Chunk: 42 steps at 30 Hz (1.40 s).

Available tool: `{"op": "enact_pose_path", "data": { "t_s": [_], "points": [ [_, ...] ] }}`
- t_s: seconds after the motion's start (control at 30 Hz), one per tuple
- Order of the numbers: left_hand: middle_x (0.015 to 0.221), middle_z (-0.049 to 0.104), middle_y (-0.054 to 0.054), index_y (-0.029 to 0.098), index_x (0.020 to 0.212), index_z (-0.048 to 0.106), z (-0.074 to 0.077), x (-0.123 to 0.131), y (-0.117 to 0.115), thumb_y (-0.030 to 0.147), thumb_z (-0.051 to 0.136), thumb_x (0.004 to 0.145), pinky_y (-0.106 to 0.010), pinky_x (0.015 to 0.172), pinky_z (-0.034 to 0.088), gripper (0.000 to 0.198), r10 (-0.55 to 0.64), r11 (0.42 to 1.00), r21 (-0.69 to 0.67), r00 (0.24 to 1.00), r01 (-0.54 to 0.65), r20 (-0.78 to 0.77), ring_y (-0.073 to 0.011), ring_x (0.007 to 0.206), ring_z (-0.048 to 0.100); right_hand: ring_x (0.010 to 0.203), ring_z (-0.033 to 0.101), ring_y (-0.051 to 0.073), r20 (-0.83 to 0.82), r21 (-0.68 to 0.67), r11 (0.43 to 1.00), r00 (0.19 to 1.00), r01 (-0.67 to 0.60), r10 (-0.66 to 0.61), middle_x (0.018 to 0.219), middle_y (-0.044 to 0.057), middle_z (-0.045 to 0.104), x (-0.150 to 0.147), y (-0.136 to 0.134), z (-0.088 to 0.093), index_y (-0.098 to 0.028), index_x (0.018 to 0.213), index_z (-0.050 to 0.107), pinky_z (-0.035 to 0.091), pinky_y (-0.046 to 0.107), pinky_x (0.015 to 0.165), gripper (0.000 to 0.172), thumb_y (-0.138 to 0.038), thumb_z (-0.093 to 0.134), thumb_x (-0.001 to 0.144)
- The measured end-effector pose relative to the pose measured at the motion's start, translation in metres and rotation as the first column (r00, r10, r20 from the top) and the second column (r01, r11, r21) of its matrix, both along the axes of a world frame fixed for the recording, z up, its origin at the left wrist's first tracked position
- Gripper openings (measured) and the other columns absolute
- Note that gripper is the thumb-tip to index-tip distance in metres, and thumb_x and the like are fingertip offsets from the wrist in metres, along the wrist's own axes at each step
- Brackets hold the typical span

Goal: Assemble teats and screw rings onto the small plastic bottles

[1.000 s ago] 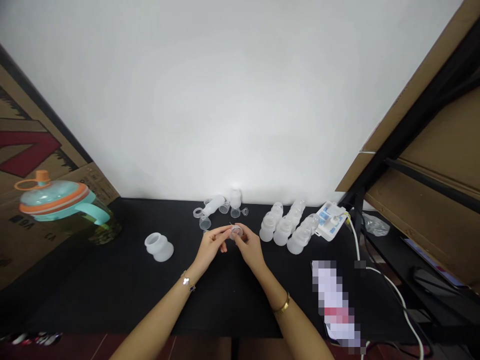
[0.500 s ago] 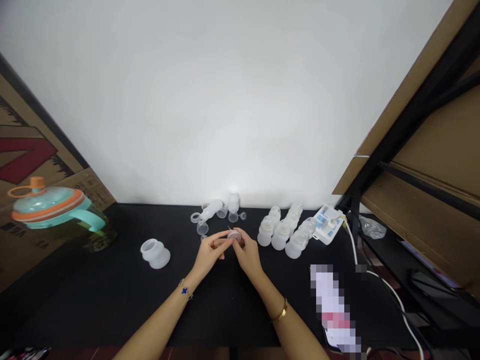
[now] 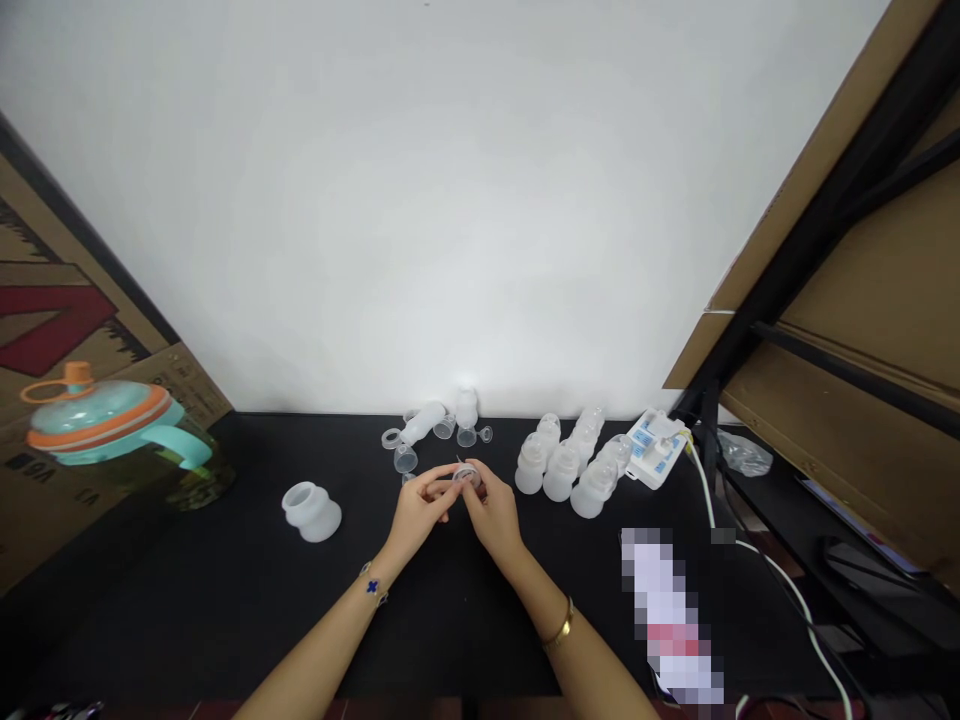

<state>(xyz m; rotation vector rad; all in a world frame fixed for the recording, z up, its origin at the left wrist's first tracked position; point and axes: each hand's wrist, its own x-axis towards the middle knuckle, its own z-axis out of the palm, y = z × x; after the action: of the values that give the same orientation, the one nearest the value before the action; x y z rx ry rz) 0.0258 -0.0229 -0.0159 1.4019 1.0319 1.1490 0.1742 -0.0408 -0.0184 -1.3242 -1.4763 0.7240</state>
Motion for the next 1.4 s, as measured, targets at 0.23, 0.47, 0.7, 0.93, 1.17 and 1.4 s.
{"op": "enact_pose_path", "data": {
  "t_s": [0.23, 0.47, 0.7, 0.93, 1.17, 1.4],
  "points": [
    [0.079, 0.078, -0.008, 0.012, 0.114, 0.073, -0.001, 0.001, -0.001, 0.045, 0.073, 0.080, -0.019, 0.039, 0.041, 0.048, 0.026, 1.000, 0.014, 0.999, -0.026, -0.020, -0.0067, 0.039, 0.050, 0.057, 0.056, 0.016, 0.022, 0.007, 0.999, 0.999, 0.034, -0.034, 0.079, 0.003, 0.071, -0.003, 0.000, -0.006, -0.017, 0.118, 0.070, 0.045, 0.026, 0.055, 0.038, -0.039, 0.053, 0.092],
    [0.074, 0.076, -0.005, 0.012, 0.111, 0.073, 0.001, 0.001, -0.002, 0.040, 0.069, 0.082, -0.020, 0.042, 0.042, 0.041, 0.061, 0.996, 0.068, 0.995, -0.056, -0.080, -0.0078, 0.041, 0.052, 0.057, 0.056, 0.016, 0.028, -0.008, 0.999, 0.999, 0.037, -0.037, 0.077, 0.003, 0.070, -0.005, -0.002, -0.003, -0.018, 0.118, 0.070, 0.044, 0.026, 0.054, 0.038, -0.039, 0.053, 0.092],
    [0.075, 0.075, -0.003, 0.015, 0.109, 0.070, 0.000, 0.004, -0.004, 0.033, 0.065, 0.084, -0.020, 0.049, 0.042, 0.031, 0.100, 0.989, 0.125, 0.983, -0.082, -0.151, -0.0093, 0.047, 0.054, 0.067, 0.064, 0.020, 0.125, -0.043, 0.999, 0.992, 0.029, -0.024, 0.083, 0.004, 0.073, -0.003, -0.005, 0.004, -0.020, 0.120, 0.069, 0.049, 0.028, 0.062, 0.037, -0.037, 0.053, 0.091],
    [0.075, 0.074, -0.001, 0.020, 0.104, 0.072, 0.000, 0.001, -0.002, 0.027, 0.063, 0.083, -0.021, 0.053, 0.041, 0.024, 0.130, 0.978, 0.188, 0.965, -0.088, -0.227, -0.0101, 0.050, 0.054, 0.074, 0.069, 0.021, 0.342, -0.005, 0.998, 0.938, 0.065, -0.059, 0.093, 0.005, 0.076, -0.002, -0.006, 0.001, -0.025, 0.134, 0.064, 0.050, 0.029, 0.068, 0.043, -0.036, 0.049, 0.095],
    [0.077, 0.076, -0.002, 0.021, 0.104, 0.073, 0.001, 0.001, -0.002, 0.028, 0.062, 0.085, -0.022, 0.053, 0.042, 0.023, 0.135, 0.972, 0.220, 0.957, -0.077, -0.259, -0.0116, 0.049, 0.057, 0.076, 0.069, 0.021, 0.448, 0.012, 0.998, 0.892, 0.063, -0.061, 0.096, 0.004, 0.076, -0.002, -0.007, 0.003, -0.027, 0.125, 0.065, 0.049, 0.028, 0.067, 0.034, -0.032, 0.048, 0.097],
    [0.079, 0.077, -0.002, 0.021, 0.102, 0.072, 0.000, 0.001, -0.003, 0.030, 0.062, 0.086, -0.021, 0.052, 0.043, 0.020, 0.121, 0.976, 0.205, 0.962, -0.070, -0.245, -0.0121, 0.051, 0.059, 0.084, 0.071, 0.022, 0.416, 0.042, 0.997, 0.907, 0.057, -0.070, 0.105, 0.006, 0.076, -0.003, -0.006, 0.002, -0.025, 0.124, 0.065, 0.051, 0.030, 0.072, 0.034, -0.033, 0.048, 0.096]
  ]
}}
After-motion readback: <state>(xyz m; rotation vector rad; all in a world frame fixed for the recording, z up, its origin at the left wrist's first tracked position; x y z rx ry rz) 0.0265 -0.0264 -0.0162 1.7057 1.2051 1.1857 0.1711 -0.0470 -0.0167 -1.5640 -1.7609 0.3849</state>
